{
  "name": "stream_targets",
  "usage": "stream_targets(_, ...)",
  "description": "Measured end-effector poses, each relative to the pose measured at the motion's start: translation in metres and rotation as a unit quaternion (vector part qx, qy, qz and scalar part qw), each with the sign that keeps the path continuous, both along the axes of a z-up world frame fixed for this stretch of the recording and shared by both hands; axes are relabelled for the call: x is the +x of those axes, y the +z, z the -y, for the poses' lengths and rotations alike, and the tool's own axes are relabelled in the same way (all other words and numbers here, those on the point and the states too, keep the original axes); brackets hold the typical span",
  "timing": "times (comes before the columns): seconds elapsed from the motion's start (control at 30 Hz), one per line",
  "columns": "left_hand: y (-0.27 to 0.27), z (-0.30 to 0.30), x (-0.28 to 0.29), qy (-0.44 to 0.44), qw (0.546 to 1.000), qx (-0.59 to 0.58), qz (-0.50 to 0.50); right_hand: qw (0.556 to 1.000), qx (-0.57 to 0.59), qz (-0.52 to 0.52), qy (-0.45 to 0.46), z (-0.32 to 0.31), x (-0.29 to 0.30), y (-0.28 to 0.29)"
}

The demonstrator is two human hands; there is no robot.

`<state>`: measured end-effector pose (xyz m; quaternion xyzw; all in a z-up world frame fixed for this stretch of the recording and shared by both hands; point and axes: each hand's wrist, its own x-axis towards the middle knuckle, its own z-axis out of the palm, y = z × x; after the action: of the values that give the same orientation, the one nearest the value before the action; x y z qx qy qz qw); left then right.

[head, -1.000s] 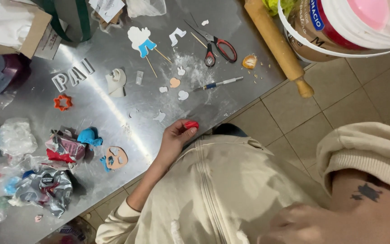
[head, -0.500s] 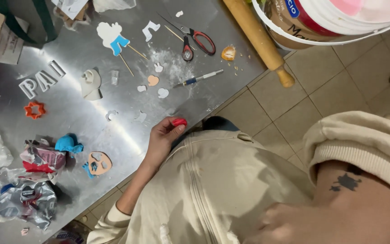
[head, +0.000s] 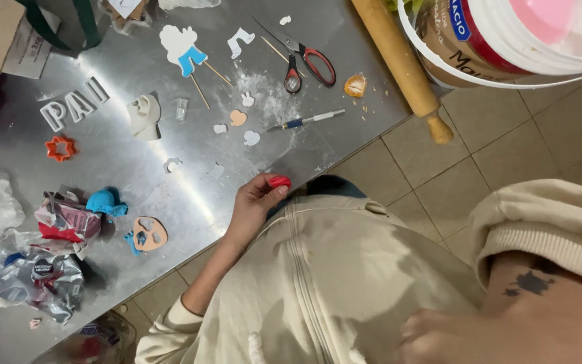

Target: The recorder is kneading and shaping a small piece of red fondant on a stainless steel bakery table.

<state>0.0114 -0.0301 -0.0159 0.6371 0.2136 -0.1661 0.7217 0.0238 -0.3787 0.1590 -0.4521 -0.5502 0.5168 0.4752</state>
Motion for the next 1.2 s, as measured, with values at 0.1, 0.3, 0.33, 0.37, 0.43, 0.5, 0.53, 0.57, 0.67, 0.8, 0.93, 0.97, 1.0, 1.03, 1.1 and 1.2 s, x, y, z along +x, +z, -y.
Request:
stream_targets(0.1,-0.003,0.002,-0.001,0.002,1.0,-0.004,0.007,0.999,-0.019,-0.027,0.039,-0.004,0.019,0.014)
stream_targets(0.3,-0.009,0.004,0.0,0.013,1.0,0.001,0.002,0.996,0.016,-0.033,0.078,-0.019,0.054,0.033)
stream_targets(0.33,-0.009,0.005,-0.001,0.008,1.0,0.008,0.004,0.995,0.025,-0.034,0.092,-0.02,0.058,0.035)
stream_targets(0.37,-0.009,0.006,-0.004,0.009,1.0,0.007,0.002,0.995,0.024,-0.036,0.092,-0.023,0.063,0.039)
stream_targets(0.43,-0.011,0.006,-0.002,0.024,1.0,-0.003,0.013,0.991,0.044,-0.03,0.119,-0.029,0.077,0.045)
stream_targets(0.5,-0.002,0.007,0.004,0.022,1.0,-0.002,0.006,0.997,0.039,-0.027,0.067,-0.051,0.102,0.064)
stream_targets(0.53,0.003,0.007,0.005,0.023,1.0,0.001,0.0,0.999,0.035,-0.024,0.016,-0.063,0.115,0.073)
stream_targets(0.57,0.001,0.007,0.0,0.023,1.0,0.0,-0.003,0.999,0.035,-0.026,0.016,-0.069,0.113,0.056)
stream_targets(0.67,-0.004,0.004,0.001,0.052,0.999,-0.014,0.004,0.919,-0.17,0.268,-0.236,-0.081,0.135,-0.008)
stream_targets(0.8,-0.001,0.003,-0.004,0.044,0.999,0.005,0.014,0.816,-0.284,0.39,-0.319,-0.064,0.185,-0.123)
stream_targets(0.93,-0.007,0.005,-0.001,0.052,0.999,0.013,-0.004,0.769,-0.356,0.39,-0.36,-0.06,0.214,-0.179)
stream_targets(0.97,-0.005,0.004,0.0,0.054,0.998,0.014,-0.002,0.769,-0.354,0.392,-0.36,-0.061,0.215,-0.182)
stream_targets(1.0,-0.002,0.004,0.0,0.048,0.999,0.005,0.004,0.757,-0.368,0.394,-0.37,-0.061,0.214,-0.184)
stream_targets(1.03,-0.001,0.003,0.001,0.041,0.999,-0.003,0.01,0.744,-0.383,0.396,-0.379,-0.062,0.214,-0.186)
stream_targets(1.1,-0.013,0.0,-0.002,0.042,0.999,-0.005,0.007,0.735,-0.378,0.409,-0.387,-0.062,0.214,-0.182)
stream_targets(1.2,-0.011,-0.001,-0.003,0.049,0.999,-0.016,0.01,0.722,-0.376,0.419,-0.403,-0.063,0.211,-0.171)
